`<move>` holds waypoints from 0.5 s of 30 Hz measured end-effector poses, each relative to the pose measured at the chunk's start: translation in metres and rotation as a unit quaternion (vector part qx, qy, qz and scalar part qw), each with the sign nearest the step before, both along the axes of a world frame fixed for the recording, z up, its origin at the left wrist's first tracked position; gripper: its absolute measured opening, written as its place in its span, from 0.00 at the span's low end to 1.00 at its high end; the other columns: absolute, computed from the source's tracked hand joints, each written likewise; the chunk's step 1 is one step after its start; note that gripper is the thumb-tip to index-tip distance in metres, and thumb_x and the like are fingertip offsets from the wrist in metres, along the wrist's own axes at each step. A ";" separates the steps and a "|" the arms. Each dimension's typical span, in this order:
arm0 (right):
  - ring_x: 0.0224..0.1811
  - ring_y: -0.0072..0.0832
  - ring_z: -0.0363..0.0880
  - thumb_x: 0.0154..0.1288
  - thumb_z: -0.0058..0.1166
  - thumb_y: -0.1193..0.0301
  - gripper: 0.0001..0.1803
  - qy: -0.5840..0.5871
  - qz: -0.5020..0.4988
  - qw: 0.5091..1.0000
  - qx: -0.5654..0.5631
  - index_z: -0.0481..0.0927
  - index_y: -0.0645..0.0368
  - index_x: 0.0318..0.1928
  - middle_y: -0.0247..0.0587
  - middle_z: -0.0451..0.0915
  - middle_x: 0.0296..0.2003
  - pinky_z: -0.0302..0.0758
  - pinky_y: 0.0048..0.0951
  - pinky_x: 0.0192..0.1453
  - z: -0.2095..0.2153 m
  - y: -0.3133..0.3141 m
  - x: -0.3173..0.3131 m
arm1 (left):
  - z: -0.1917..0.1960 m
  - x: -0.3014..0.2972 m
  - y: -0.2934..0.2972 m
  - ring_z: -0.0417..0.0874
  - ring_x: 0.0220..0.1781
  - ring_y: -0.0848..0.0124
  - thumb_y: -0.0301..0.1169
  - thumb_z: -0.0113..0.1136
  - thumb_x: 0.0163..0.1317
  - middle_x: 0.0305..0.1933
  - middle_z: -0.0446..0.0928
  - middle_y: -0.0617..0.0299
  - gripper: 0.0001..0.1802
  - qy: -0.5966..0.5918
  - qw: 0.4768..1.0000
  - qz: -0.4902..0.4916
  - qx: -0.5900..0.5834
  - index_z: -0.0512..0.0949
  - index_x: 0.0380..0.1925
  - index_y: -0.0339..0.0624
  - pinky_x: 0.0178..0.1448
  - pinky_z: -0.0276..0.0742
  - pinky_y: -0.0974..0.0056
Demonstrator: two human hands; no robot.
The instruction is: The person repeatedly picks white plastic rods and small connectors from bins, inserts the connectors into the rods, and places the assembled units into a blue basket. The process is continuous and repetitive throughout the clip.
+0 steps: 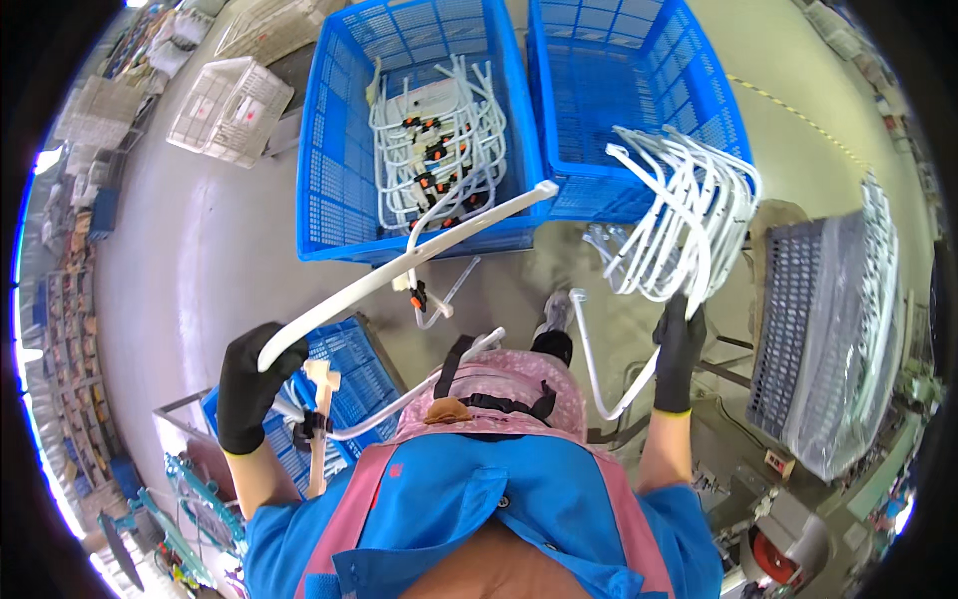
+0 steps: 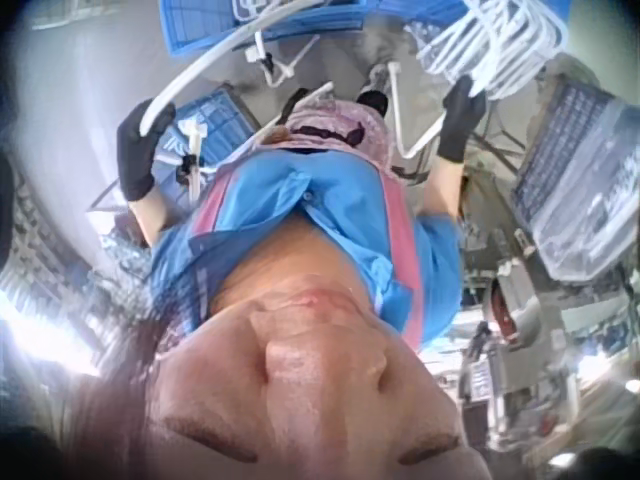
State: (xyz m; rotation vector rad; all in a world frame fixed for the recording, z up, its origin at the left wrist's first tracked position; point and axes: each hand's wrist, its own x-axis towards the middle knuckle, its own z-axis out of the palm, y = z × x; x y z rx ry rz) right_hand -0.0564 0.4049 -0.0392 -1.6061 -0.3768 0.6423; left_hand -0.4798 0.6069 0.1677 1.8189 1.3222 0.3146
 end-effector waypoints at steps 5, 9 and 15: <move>0.21 0.16 0.67 0.64 0.57 0.77 0.09 -0.058 -0.301 0.952 -0.014 0.71 0.57 0.29 0.28 0.72 0.23 0.65 0.21 0.25 0.023 -0.176 -0.074 | -0.019 0.023 0.001 0.74 0.28 0.78 0.23 0.62 0.55 0.26 0.75 0.66 0.04 -0.090 0.992 -0.086 -0.024 0.77 0.30 0.35 0.34 0.70 0.71; 0.29 0.17 0.68 0.59 0.61 0.80 0.10 -0.249 -0.454 0.834 -0.190 0.72 0.58 0.28 0.27 0.71 0.24 0.69 0.24 0.34 0.048 -0.285 -0.124 | -0.018 0.066 -0.011 0.80 0.26 0.72 0.23 0.63 0.52 0.24 0.77 0.61 0.04 -0.077 0.969 -0.229 -0.049 0.79 0.29 0.39 0.31 0.73 0.66; 0.17 0.31 0.66 0.47 0.71 0.73 0.18 -0.419 -0.340 0.788 -0.298 0.69 0.56 0.20 0.39 0.70 0.17 0.64 0.31 0.23 0.092 -0.318 -0.193 | -0.026 0.156 -0.050 0.81 0.36 0.55 0.25 0.67 0.48 0.35 0.80 0.52 0.12 -0.152 0.814 -0.555 0.076 0.80 0.35 0.38 0.40 0.75 0.58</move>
